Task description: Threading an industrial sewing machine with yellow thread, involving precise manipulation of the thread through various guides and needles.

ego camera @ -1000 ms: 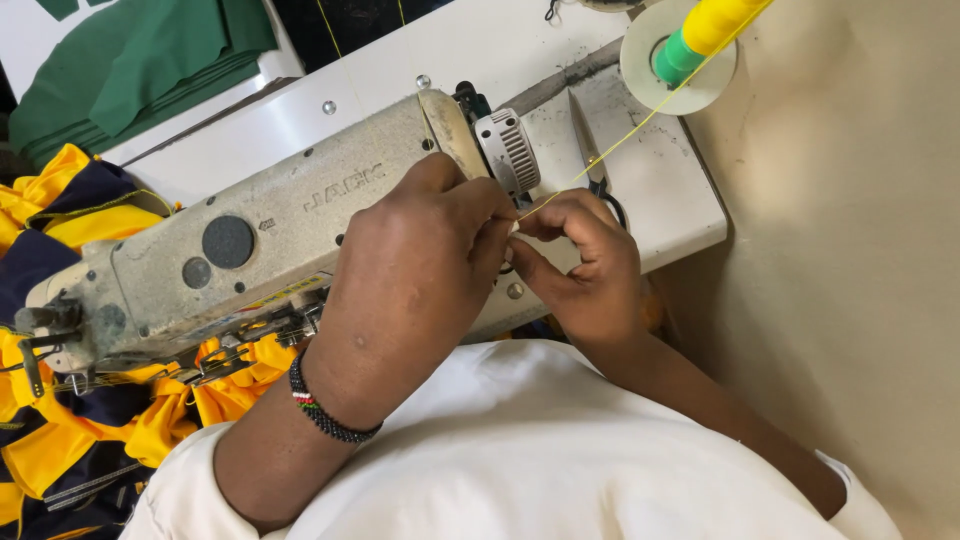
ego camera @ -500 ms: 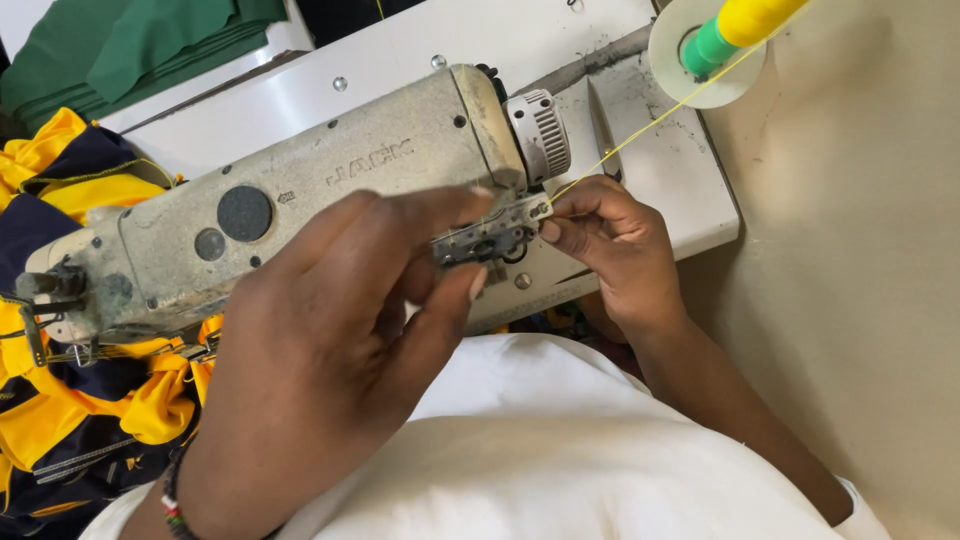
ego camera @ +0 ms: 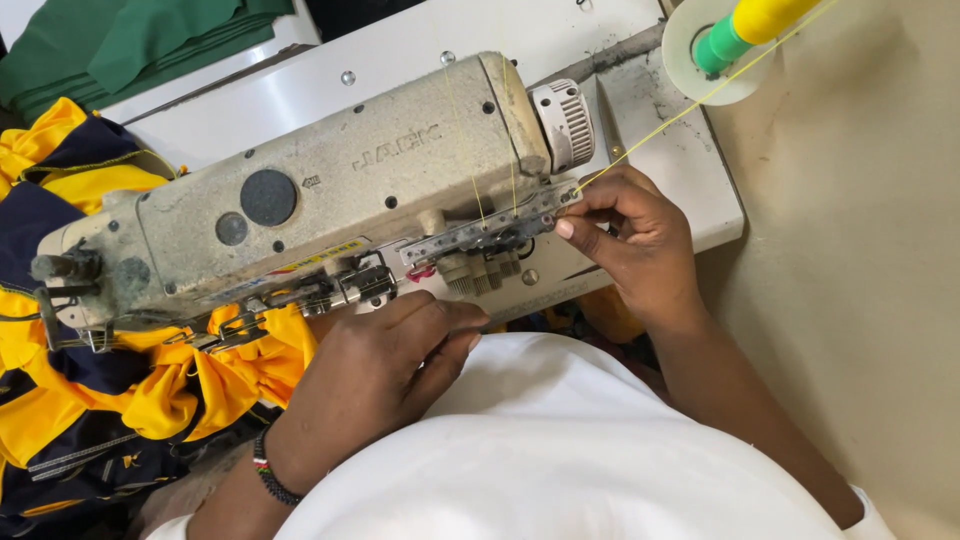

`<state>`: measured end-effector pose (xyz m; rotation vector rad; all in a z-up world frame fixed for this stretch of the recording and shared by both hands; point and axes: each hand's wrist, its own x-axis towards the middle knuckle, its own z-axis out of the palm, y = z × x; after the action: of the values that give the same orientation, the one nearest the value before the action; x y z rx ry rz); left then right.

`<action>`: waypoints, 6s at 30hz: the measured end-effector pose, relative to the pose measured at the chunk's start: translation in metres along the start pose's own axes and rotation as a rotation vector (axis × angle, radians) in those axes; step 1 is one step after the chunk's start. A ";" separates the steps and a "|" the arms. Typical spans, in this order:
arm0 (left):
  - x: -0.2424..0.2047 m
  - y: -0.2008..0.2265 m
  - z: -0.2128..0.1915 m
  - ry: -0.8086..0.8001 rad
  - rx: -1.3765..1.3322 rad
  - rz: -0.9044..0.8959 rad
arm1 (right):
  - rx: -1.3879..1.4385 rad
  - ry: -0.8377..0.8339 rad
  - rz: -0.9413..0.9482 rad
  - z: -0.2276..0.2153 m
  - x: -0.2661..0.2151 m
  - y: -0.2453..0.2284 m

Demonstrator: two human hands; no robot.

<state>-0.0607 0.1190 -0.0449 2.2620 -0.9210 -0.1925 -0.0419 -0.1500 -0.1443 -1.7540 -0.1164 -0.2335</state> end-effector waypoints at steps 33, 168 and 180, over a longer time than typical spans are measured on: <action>-0.009 -0.035 0.039 -0.091 0.068 -0.288 | 0.096 0.055 -0.100 0.006 -0.001 0.008; -0.011 0.003 -0.033 0.175 0.128 0.069 | 0.010 0.144 -0.065 0.015 -0.010 0.005; -0.018 0.003 -0.032 0.117 0.085 0.055 | 0.118 0.096 -0.061 0.013 -0.021 0.017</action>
<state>-0.0638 0.1465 -0.0210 2.2953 -0.9445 0.0032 -0.0579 -0.1399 -0.1678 -1.6202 -0.1122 -0.3480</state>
